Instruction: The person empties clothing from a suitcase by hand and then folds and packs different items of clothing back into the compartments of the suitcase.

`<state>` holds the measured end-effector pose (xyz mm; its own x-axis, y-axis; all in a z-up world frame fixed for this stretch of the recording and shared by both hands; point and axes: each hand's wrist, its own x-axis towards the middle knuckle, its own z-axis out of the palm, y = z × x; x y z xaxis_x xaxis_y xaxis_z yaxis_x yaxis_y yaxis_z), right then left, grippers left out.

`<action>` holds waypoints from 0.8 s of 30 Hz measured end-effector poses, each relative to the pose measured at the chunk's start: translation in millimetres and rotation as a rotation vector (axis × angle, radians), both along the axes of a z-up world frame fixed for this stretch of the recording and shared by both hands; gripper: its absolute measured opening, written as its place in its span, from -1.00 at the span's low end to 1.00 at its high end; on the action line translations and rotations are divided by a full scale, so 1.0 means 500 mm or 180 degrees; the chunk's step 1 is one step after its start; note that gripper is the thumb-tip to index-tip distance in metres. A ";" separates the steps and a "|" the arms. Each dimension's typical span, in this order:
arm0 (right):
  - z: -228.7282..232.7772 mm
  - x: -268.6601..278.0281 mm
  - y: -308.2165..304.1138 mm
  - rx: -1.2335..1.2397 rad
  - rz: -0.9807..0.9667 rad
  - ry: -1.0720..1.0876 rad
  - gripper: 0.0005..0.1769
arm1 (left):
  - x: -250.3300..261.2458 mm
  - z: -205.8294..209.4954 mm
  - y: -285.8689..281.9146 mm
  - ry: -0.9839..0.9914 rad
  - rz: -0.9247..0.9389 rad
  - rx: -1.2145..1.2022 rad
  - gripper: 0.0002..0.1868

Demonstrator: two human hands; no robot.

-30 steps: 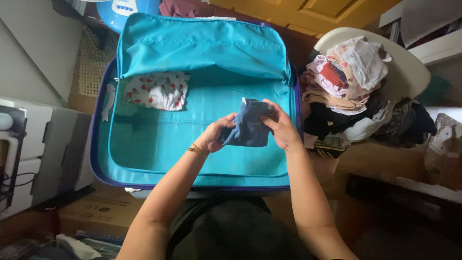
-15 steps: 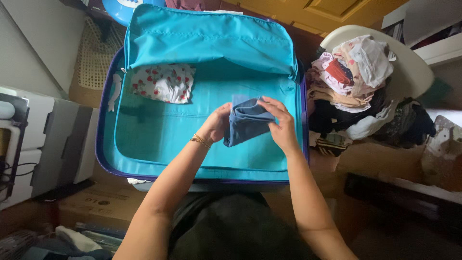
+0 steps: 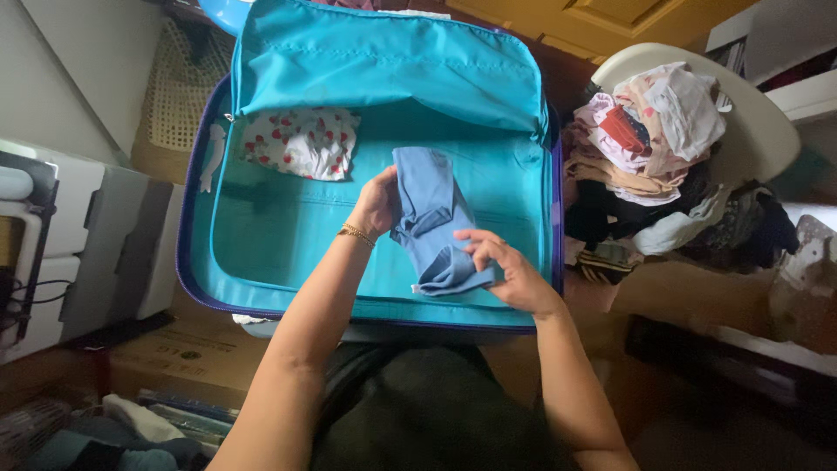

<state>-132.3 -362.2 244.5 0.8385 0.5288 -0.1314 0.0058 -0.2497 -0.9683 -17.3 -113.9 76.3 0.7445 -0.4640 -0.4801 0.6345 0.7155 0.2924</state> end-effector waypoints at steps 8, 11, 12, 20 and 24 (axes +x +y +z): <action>-0.069 0.045 0.004 -0.0076 -0.0996 -0.1278 -0.73 | -0.030 -0.021 -0.030 -0.1260 -0.0419 0.0968 -0.57; -0.144 0.072 0.011 0.0119 -0.1611 -0.0279 -0.86 | -0.031 -0.059 -0.046 -0.1479 -0.0399 0.0542 -0.61; -0.170 0.081 0.018 0.0283 -0.1626 -0.0168 -0.81 | -0.035 -0.055 -0.048 -0.1476 -0.0413 0.0547 -0.61; -0.346 0.137 0.036 0.0550 -0.2181 -0.0120 -0.57 | -0.029 0.043 -0.038 -0.0212 -0.0344 -0.0418 -0.21; -0.412 0.136 0.022 -0.0578 -0.2646 -0.0034 -0.34 | -0.025 -0.019 -0.068 -0.0871 -0.0803 0.1359 -0.45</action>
